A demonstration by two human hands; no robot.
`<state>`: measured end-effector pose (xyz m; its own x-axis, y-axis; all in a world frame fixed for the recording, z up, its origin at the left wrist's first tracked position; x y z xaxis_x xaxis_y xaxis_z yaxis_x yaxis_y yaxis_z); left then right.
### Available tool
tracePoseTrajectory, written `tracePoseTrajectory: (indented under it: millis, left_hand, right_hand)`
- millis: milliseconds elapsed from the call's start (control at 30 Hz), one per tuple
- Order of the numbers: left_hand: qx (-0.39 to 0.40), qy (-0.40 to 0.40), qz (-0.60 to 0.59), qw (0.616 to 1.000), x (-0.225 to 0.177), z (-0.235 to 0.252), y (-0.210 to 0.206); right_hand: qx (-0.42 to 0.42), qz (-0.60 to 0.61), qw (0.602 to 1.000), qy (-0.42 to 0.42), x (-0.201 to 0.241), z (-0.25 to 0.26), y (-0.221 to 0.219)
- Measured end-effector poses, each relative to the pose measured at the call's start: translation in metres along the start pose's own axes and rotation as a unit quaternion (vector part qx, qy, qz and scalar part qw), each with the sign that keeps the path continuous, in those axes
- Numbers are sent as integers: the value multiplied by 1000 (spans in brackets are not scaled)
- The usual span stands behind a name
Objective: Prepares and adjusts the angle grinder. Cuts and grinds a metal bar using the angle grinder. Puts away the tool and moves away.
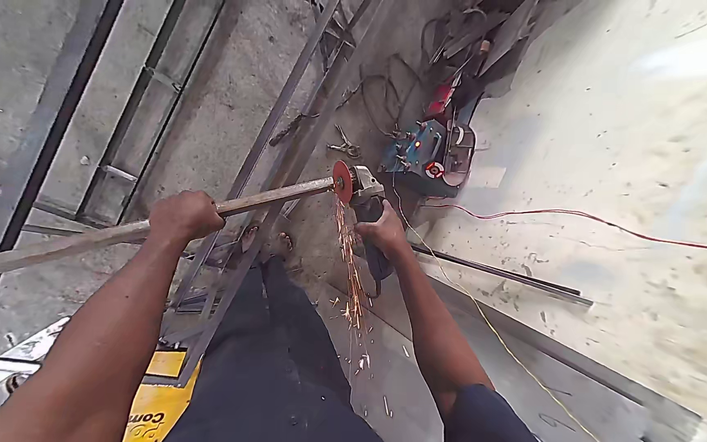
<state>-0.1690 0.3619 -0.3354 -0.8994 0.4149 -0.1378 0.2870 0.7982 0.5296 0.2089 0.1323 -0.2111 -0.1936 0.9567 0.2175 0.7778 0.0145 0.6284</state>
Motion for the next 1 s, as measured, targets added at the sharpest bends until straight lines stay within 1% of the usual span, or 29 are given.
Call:
tracePoseTrajectory:
  millis: [200, 333, 500, 700, 867, 1000]
  left_hand:
    - [-42, 24, 6, 999, -6, -19, 6]
    - [-60, 20, 19, 998, -10, -23, 8]
    - [-71, 29, 21, 997, -11, -28, 8]
    - [-80, 37, 24, 996, -13, -35, 9]
    - [-105, 30, 33, 993, -15, -35, 8]
    - [-112, 29, 41, 992, -14, -35, 7]
  right_hand:
    - [1, 2, 1000, 9, -4, 4, -1]
    - [-6, -14, 1000, 16, -1, 5, -1]
    - [3, -6, 1000, 12, -13, 8, -4]
    - [-3, 29, 1000, 10, -29, -2, -2]
    - [-1, -4, 1000, 2, -29, 0, -3]
    - [-1, 2, 1000, 4, -31, 1, -8]
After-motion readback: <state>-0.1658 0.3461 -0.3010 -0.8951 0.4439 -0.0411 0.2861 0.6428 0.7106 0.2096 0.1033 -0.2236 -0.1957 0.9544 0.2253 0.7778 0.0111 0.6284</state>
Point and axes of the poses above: each hand's wrist, its own z-axis towards the middle knuckle, its own y-axis out of the back of the hand, x = y × z, the point moved 10 cm from there along z, towards the middle knuckle, and after that the axes turned 6 degrees about -y, right-handed, at the moved point
